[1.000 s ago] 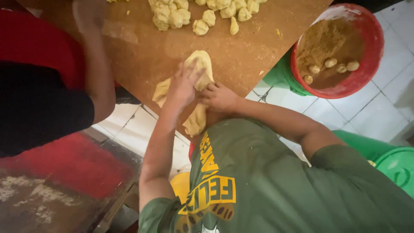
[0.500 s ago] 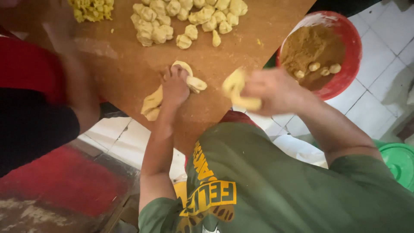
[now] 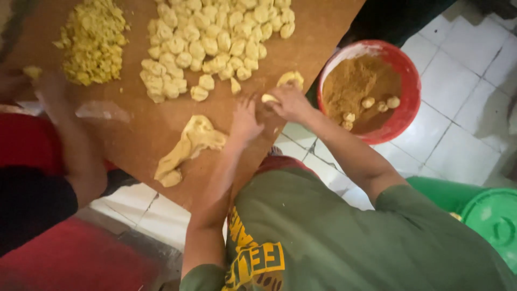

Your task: Cutting dough into small pieces and shaping them into balls on a table

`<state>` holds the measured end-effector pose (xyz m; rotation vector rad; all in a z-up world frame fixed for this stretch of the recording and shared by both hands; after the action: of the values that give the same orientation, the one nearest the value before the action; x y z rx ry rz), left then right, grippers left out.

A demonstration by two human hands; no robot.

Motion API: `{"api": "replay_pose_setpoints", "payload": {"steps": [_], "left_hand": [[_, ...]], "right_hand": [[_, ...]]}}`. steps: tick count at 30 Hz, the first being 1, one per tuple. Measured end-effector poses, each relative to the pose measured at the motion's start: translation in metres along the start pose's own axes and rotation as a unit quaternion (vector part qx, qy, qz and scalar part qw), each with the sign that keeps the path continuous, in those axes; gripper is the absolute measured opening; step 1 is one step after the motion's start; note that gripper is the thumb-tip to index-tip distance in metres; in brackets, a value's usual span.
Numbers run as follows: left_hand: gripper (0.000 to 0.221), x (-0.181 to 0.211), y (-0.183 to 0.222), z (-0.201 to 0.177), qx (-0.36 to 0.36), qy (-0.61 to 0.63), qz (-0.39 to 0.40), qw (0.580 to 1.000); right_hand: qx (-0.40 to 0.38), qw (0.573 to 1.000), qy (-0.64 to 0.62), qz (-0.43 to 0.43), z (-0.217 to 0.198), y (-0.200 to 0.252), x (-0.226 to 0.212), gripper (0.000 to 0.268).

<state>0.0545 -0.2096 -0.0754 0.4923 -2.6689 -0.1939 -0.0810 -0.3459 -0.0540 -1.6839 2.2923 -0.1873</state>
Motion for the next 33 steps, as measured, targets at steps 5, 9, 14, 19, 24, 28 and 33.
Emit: {"api": "replay_pose_setpoints", "payload": {"steps": [5,9,14,19,24,28,33], "left_hand": [[0.059,-0.009,-0.008,0.068,0.144,0.512,0.107,0.84],[0.074,0.011,0.042,0.01,0.066,0.704,0.146,0.691],[0.032,-0.022,0.092,-0.04,0.091,0.477,-0.002,0.874],[0.031,-0.071,0.164,-0.089,0.116,0.379,-0.066,0.916],[0.024,-0.095,0.21,-0.032,0.057,0.045,-0.077,0.994],[0.04,-0.054,0.182,-0.031,0.091,0.038,-0.065,0.993],[0.032,-0.009,0.091,0.014,0.195,0.092,0.072,0.974]], "right_hand": [[0.052,0.772,-0.618,0.141,-0.074,-0.01,-0.015,0.047],[-0.015,0.797,-0.598,0.088,-0.138,-0.017,-0.034,0.098],[-0.013,0.946,-0.32,-0.051,-0.132,-0.021,-0.045,0.052],[-0.001,0.986,-0.123,-0.115,-0.113,-0.014,-0.009,0.031],[-0.036,0.986,-0.037,-0.158,-0.035,0.0,-0.004,0.023],[-0.124,0.981,-0.091,-0.122,0.04,-0.008,-0.003,0.043],[-0.002,0.98,-0.151,-0.126,0.06,-0.092,-0.029,0.04]]}}
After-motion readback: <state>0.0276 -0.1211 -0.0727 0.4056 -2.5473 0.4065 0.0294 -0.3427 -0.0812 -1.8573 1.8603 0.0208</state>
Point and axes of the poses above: each hand's wrist, its own y-axis away from the middle knuckle, its own z-axis out of the palm, x = y × z, the point moved 3 cm from there along -y, towards the middle knuckle
